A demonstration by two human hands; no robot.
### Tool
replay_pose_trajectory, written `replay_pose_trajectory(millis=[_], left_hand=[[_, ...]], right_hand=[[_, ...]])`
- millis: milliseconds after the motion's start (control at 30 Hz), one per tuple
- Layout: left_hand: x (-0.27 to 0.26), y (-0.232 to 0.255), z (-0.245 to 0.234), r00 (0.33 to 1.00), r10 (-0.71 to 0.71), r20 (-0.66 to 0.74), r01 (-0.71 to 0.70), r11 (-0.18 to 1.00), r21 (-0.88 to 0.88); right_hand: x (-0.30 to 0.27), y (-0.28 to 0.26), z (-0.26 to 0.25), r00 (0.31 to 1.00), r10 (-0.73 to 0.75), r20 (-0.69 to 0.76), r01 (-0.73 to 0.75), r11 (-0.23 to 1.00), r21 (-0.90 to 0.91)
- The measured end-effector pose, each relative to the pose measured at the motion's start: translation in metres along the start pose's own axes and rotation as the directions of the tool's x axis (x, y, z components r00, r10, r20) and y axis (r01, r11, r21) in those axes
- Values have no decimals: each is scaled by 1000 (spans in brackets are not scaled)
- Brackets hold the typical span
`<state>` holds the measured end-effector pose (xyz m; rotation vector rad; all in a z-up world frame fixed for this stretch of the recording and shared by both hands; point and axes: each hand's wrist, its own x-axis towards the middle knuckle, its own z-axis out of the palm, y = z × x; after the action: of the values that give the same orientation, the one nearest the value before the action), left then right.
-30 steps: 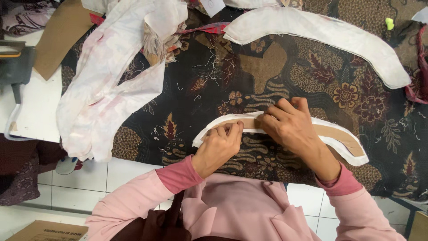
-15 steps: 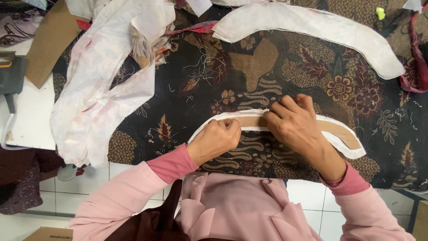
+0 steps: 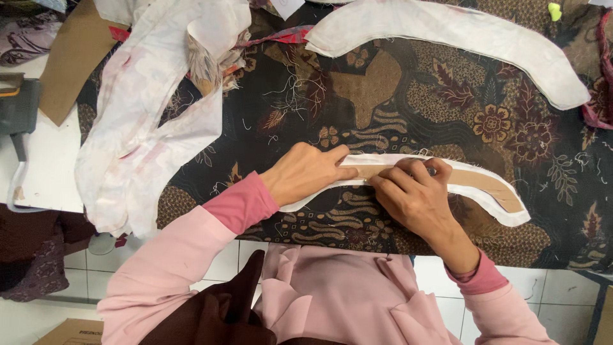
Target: The person aligns a curved cardboard template on a patterned fabric and uses a small green marking tool to trace the template's edge. The person repeatedly repositions the template and continues marking along the fabric's edge.
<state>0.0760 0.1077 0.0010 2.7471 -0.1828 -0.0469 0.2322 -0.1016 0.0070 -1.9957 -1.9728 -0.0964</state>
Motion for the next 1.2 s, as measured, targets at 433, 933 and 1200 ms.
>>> replay_pose_trajectory(millis=[433,933,1200], left_hand=[[6,-3,-7,988,-37,147,44,998,-45],[6,1,-4,998,-26,59,27,1000,-10],[8,9,-15,997,-19,77,17,999,30]], right_hand=[[3,-9,8,998,-60,-28,60,998,-19],[-36,16,-36,960,269,-73,-258,958,127],[-109,38,-46,601,696,-393,-690,700,184]])
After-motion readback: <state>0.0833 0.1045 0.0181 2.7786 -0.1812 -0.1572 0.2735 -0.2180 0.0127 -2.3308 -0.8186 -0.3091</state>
